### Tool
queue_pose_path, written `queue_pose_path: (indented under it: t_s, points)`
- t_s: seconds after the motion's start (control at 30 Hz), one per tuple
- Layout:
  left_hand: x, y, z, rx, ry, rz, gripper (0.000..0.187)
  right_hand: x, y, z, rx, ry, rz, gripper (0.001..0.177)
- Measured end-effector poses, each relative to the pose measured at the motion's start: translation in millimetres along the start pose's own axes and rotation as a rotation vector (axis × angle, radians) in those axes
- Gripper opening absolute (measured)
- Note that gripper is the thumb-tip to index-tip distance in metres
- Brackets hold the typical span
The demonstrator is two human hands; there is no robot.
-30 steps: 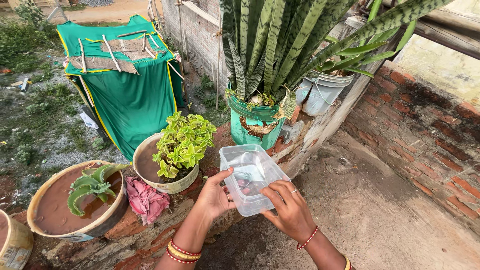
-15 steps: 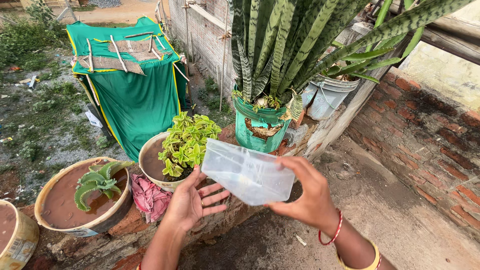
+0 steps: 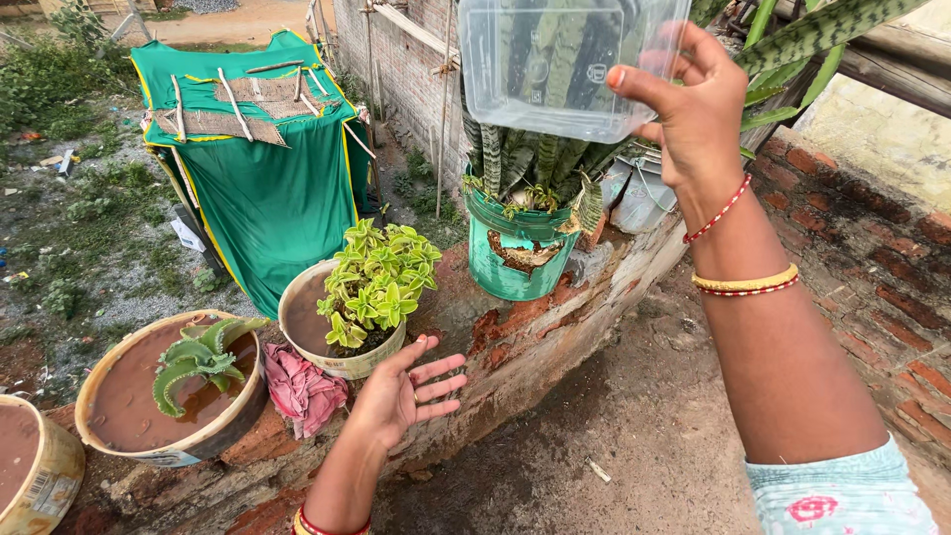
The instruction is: The person takes a plastic container and uses it to scoop water and pour it into several potted plants on a ledge. They also refill the container at an outdoor tap before continuing to water the plants.
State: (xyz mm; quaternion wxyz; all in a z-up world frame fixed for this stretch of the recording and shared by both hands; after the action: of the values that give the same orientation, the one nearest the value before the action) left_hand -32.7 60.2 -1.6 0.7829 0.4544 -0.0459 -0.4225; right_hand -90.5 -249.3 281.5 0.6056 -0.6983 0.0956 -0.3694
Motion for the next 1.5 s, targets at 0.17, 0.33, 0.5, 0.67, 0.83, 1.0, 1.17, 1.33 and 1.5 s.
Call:
queue_pose_path:
  t_s: [0.17,0.33,0.5,0.67,0.83,1.0,1.17,1.33,1.5]
  points:
    - [2.5,-4.3,-1.8,-0.018,0.002,0.020,0.063,-17.8,-5.3,3.9,-0.147,-0.092,-0.359,0.067]
    - [3.3,-10.4,0.6,-0.038,-0.008,0.029,0.057,-78.5,-29.0,20.2,-0.872,-0.097,-0.963,0.083]
    - [5.0,-20.0,11.7,0.003,-0.006,0.025,0.054,-126.6,-40.5,32.3,-0.773,-0.193,-0.748,0.085]
    - [7.9,-29.2,13.7,0.003,-0.050,-0.006,0.053,-76.8,0.8,19.6,-0.386,-0.196,-0.221,0.081]
    - [7.0,-38.1,7.5,0.018,-0.028,0.004,0.053,-18.2,29.5,-8.4,-0.193,0.177,-0.050,0.071]
    - [0.2,-46.3,-0.5,0.007,0.006,0.002,0.053,-27.2,25.7,-12.8,-0.052,0.094,-0.064,0.072]
    - [-13.5,-46.8,4.4,-0.020,0.012,0.024,0.053,-73.5,5.0,-9.7,-0.133,-0.023,-0.293,0.075]
    - [-30.9,-41.0,33.5,-0.053,0.003,0.089,0.062,-160.6,10.0,1.4,-0.745,-0.213,-0.812,0.074]
    - [-42.5,-44.7,61.2,-0.201,-0.081,0.166,0.087,-233.4,50.7,1.9,-1.010,-0.353,-0.981,0.057]
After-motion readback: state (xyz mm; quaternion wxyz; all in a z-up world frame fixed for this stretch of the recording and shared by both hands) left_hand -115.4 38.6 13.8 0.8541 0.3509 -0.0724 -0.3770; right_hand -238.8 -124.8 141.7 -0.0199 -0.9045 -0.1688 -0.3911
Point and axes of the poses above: each hand's wrist, its own x-axis towards the middle knuckle, its own z-axis out of the palm, y = z × x, the point moved 1 cm from there along x, towards the middle knuckle, and after that the axes turned 9 degrees about z, right-handed, at the moved point
